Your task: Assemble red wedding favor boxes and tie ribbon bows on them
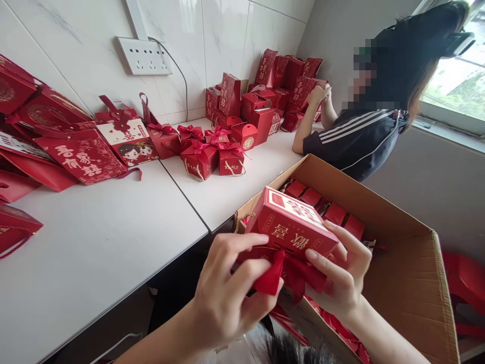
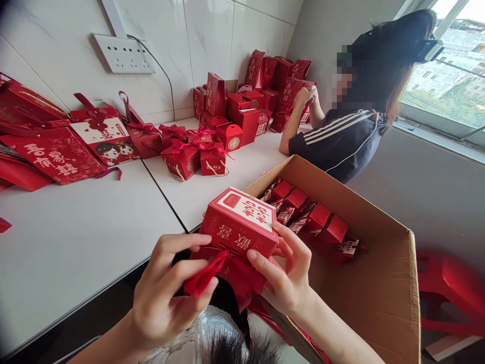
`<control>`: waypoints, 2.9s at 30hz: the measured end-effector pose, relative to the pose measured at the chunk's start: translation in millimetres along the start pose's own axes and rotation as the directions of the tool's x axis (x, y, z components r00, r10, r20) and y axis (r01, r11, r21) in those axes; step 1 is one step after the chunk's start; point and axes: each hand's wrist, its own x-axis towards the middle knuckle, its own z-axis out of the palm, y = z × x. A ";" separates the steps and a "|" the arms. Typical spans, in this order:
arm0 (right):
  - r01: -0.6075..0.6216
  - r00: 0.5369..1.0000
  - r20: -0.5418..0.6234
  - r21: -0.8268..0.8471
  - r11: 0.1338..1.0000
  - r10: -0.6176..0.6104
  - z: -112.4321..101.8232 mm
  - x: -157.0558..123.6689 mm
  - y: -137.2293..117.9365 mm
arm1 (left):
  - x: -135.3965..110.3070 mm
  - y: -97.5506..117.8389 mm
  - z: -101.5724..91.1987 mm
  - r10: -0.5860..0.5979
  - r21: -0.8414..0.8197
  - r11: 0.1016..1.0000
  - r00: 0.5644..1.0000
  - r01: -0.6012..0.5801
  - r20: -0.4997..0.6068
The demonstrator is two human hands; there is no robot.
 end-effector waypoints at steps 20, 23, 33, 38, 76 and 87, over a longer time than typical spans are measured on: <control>-0.397 0.889 0.342 0.250 0.883 0.303 7.1 -0.7 -0.5 | 17.7 -28.5 -3.4 -0.560 -0.258 0.748 0.790 0.612 0.251; -0.443 0.870 0.349 0.246 0.862 0.348 7.9 -2.5 0.2 | 14.0 -29.5 -2.2 -0.554 -0.236 0.763 0.797 0.601 0.240; -0.362 0.926 0.223 0.305 0.881 0.303 11.4 -7.3 -1.8 | 4.9 -5.8 14.1 0.287 0.242 0.930 0.958 -0.277 -0.005; -0.346 0.935 0.202 0.320 0.882 0.293 8.2 -9.0 -2.0 | 4.0 -2.0 16.1 0.257 0.208 0.947 0.966 -0.245 -0.031; -0.840 0.536 0.049 -0.073 0.538 0.843 -19.8 -95.2 91.8 | -35.1 -88.6 95.2 -0.251 0.346 0.935 0.842 0.083 0.477; -0.692 0.334 0.441 -0.486 0.534 0.833 -16.5 -186.7 130.0 | -36.4 -89.4 95.8 -0.260 0.326 0.939 0.838 0.105 0.479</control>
